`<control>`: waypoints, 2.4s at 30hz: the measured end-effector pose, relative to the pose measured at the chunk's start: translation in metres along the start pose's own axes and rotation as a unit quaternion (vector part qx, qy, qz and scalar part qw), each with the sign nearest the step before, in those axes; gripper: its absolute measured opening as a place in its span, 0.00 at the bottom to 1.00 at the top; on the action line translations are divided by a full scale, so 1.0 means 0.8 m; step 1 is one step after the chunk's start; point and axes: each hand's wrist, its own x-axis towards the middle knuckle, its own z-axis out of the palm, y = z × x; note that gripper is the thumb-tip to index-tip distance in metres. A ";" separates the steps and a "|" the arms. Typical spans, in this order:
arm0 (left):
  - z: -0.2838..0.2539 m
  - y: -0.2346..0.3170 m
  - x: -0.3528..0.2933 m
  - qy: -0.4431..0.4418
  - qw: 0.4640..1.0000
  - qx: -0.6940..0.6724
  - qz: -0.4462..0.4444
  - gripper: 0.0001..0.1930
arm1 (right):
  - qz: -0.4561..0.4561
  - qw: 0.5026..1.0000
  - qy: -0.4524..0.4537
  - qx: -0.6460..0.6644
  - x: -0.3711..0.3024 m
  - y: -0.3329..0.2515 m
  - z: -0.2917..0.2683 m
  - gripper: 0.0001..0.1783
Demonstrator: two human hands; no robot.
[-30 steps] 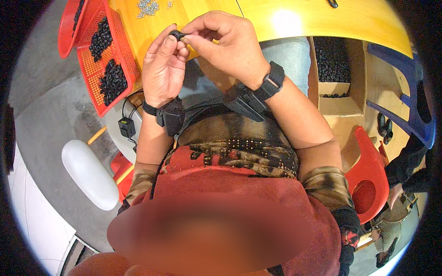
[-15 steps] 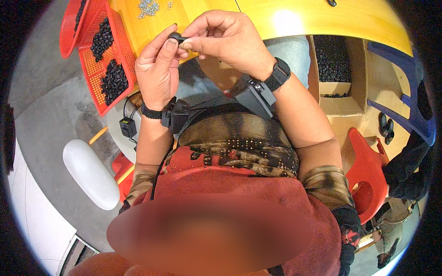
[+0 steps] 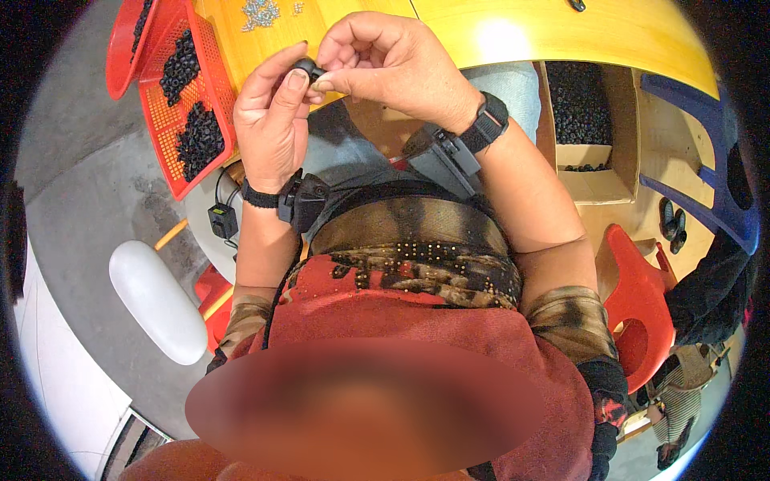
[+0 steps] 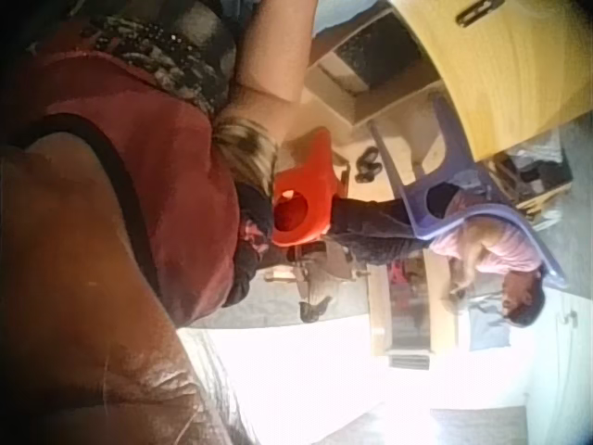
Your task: The person assembles components by picking up metal pins and black rubber pieces, inserting each pin into a rubber piece by hand, and placing the assembled parts on the table.
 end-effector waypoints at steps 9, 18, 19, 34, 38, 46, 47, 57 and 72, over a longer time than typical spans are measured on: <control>-0.002 0.001 0.005 -0.017 0.994 -0.106 -0.036 0.19 | -0.122 0.947 -0.129 -0.268 0.017 -0.013 -0.018 0.20; -0.005 -0.005 0.008 -0.058 0.983 -0.161 -0.062 0.19 | -0.116 0.939 -0.163 -0.281 0.030 -0.022 -0.015 0.19; -0.004 -0.003 0.008 -0.058 0.981 -0.172 -0.074 0.19 | -0.114 0.938 -0.165 -0.282 0.030 -0.023 -0.015 0.19; -0.017 -0.022 -0.008 -0.080 0.953 -0.268 -0.121 0.22 | -0.108 0.932 -0.258 -0.232 0.047 -0.017 -0.012 0.15; -0.027 -0.026 -0.006 -0.076 0.950 -0.281 -0.109 0.23 | -0.075 0.932 -0.255 -0.248 0.050 -0.008 -0.012 0.16; -0.039 -0.033 -0.001 -0.099 0.941 -0.291 -0.143 0.23 | -0.090 0.895 -0.298 -0.319 0.063 -0.010 -0.012 0.15; -0.038 -0.034 -0.001 -0.093 0.931 -0.314 -0.159 0.23 | -0.107 0.899 -0.293 -0.307 0.062 -0.007 -0.013 0.14; -0.028 -0.036 -0.001 -0.089 0.888 -0.403 -0.203 0.22 | -0.049 0.925 -0.314 -0.209 0.059 -0.008 -0.018 0.13; -0.030 -0.043 0.006 -0.026 0.939 -0.296 -0.172 0.21 | -0.091 0.903 -0.285 -0.308 0.065 0.001 -0.024 0.17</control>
